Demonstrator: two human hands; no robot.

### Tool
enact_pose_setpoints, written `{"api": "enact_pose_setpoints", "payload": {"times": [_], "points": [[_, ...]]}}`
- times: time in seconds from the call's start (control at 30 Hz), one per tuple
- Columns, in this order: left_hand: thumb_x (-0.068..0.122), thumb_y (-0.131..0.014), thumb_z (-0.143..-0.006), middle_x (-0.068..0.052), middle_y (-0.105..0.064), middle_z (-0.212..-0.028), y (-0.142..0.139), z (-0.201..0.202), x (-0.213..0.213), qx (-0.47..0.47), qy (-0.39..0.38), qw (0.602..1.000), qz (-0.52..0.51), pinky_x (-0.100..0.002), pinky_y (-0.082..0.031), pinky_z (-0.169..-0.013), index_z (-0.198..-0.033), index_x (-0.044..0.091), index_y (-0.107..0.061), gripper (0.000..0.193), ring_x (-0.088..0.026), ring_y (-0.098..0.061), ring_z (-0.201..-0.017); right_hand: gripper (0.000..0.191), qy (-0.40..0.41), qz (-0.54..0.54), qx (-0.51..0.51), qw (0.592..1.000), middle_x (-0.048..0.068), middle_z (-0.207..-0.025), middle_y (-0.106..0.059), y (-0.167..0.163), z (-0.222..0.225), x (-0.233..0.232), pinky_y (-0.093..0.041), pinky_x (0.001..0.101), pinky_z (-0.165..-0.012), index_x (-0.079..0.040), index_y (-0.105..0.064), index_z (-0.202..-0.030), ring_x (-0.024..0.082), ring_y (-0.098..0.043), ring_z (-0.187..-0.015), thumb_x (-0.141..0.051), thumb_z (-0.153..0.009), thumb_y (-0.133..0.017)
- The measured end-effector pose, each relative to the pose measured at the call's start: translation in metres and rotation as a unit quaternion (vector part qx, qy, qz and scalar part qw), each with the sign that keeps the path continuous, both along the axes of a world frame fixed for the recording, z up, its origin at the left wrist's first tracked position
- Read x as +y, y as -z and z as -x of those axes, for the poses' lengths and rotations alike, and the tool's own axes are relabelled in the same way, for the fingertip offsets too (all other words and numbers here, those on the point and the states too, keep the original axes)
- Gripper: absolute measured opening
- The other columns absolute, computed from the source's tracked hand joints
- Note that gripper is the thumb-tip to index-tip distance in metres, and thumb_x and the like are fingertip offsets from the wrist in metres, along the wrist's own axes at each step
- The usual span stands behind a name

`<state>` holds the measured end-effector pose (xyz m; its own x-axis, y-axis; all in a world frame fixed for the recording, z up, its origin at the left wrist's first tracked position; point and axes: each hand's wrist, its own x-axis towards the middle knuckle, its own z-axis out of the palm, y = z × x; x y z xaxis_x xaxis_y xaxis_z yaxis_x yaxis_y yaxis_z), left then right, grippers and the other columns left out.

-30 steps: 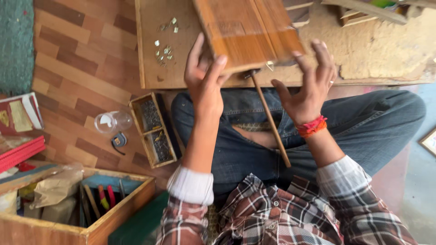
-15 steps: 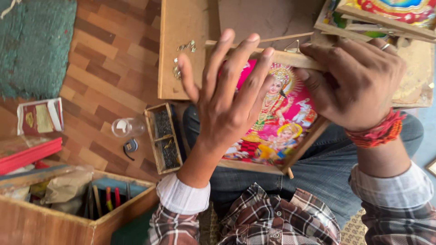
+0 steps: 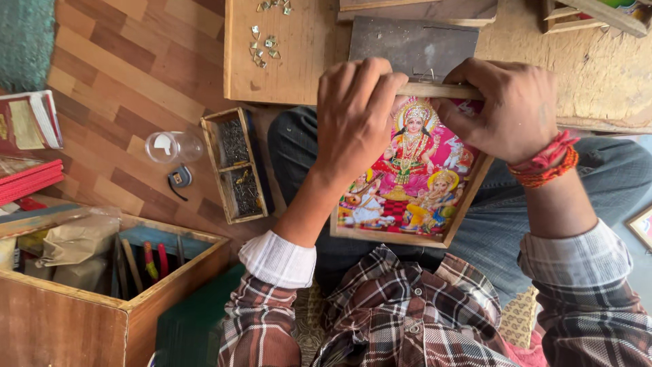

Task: The person sits on the floor and assembles small wooden frames by placing metal fasteners on the back and hammering them in. They handle multiple frames, flip them to check the front, and stack the completed units.

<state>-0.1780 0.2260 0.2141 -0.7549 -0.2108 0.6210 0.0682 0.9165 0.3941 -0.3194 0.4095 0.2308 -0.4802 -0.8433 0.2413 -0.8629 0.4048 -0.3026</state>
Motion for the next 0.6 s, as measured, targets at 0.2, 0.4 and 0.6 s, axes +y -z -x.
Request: {"api": "enact_pose_setpoints", "payload": {"times": [0.2,0.4,0.6], "points": [[0.021,-0.076,-0.098,-0.002,-0.060,-0.114,0.020,-0.002,-0.010,0.018,0.002,1.000,0.005,-0.045,-0.044,-0.102,-0.118,0.010,-0.065,0.026,-0.025,-0.059,-0.110,0.024,-0.030,0.028,-0.001,0.999,0.007,-0.086,-0.072,0.000,-0.004,-0.013,-0.054,0.0379,-0.068,-0.010,-0.073,-0.102,0.027,-0.070,-0.074,-0.032,-0.098,-0.083],[0.031,-0.063,-0.108,-0.010,-0.062,-0.124,0.073,-0.057,-0.102,0.126,-0.138,0.974,-0.130,-0.038,-0.048,-0.104,-0.127,0.007,-0.062,0.030,-0.026,-0.060,-0.117,0.018,-0.016,0.101,-0.050,0.993,0.013,-0.090,-0.072,-0.036,0.017,-0.014,-0.054,0.0379,-0.067,-0.001,-0.073,-0.102,0.026,-0.068,-0.075,-0.015,-0.094,-0.080],[0.016,-0.074,-0.088,-0.013,-0.074,-0.102,0.181,-0.141,-0.203,-0.260,-0.345,0.896,-0.109,-0.050,-0.054,-0.080,-0.095,0.011,-0.073,0.009,-0.038,-0.069,-0.099,0.011,0.075,0.090,-0.132,0.984,0.008,-0.105,-0.074,0.008,0.087,-0.014,-0.054,0.0346,-0.082,-0.005,-0.073,-0.110,0.019,-0.069,-0.095,-0.011,-0.102,-0.079]]}}
